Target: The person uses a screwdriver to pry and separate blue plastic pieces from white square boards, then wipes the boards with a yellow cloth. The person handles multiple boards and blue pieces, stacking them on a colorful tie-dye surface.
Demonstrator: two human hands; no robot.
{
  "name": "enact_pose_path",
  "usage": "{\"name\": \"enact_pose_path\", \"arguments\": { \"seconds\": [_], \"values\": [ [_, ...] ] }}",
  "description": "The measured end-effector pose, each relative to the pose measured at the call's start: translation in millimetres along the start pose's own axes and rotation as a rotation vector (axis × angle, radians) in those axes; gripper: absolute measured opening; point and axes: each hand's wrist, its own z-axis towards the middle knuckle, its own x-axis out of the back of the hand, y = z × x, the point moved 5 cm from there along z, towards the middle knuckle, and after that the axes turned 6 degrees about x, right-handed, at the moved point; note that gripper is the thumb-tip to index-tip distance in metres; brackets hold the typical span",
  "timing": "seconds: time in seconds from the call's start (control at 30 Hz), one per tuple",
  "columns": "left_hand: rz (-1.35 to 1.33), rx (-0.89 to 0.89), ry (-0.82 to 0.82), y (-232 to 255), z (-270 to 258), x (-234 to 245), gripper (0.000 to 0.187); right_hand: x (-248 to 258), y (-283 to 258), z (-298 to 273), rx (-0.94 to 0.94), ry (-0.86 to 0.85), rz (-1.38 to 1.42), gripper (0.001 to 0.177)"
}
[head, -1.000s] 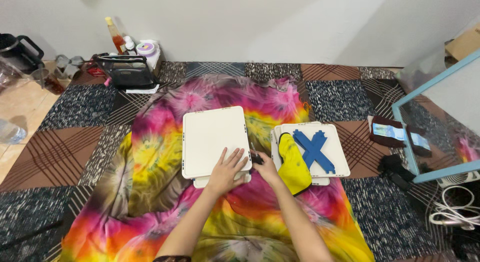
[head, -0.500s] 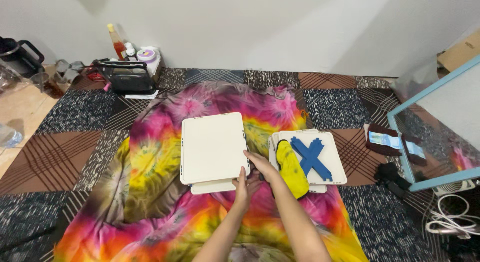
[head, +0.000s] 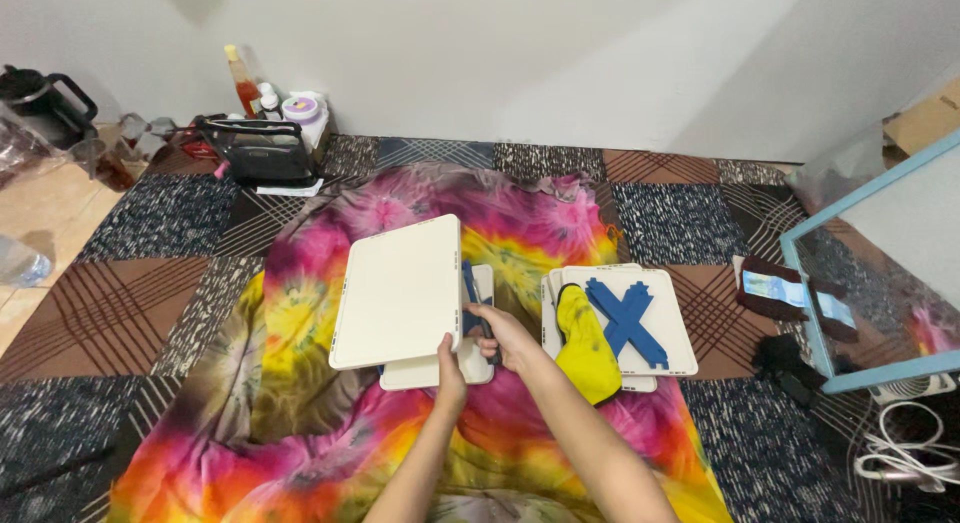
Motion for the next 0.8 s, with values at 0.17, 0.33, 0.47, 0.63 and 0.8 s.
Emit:
{"name": "enact_pose_path", "arguments": {
  "seconds": [0.17,0.33,0.47,0.63,0.8],
  "values": [
    [-0.081,-0.124,-0.072,60.8,-11.1,-19.1,0.051,-48.2,-23.2,-31.8,0.107,-0.148,-0.187,0.039],
    [-0.223,-0.079,-0.163,96.6,-45.6,-61.6,0.053,-66.7,-60.3,-65.8,0.535,-0.067,-0.812,0.049],
    [-0.156,-0.079,-0.223,109.9,-60.3,-73.1,0.061,-67.8,-76.8,-86.9,0.922,-0.032,-1.105,0.055],
    [-0.008,0.081,-0.161,99.9,-52.3,-68.4,0.071,-58.8,-80.5,-85.7,1.075,-0.05,-1.086,0.046],
    [0.585,0.613,-0.227,124.9,-79.9,-64.5,0.105,-52.7,-61.3,-66.4,0.828,-0.106,-0.943,0.046]
  ]
}}
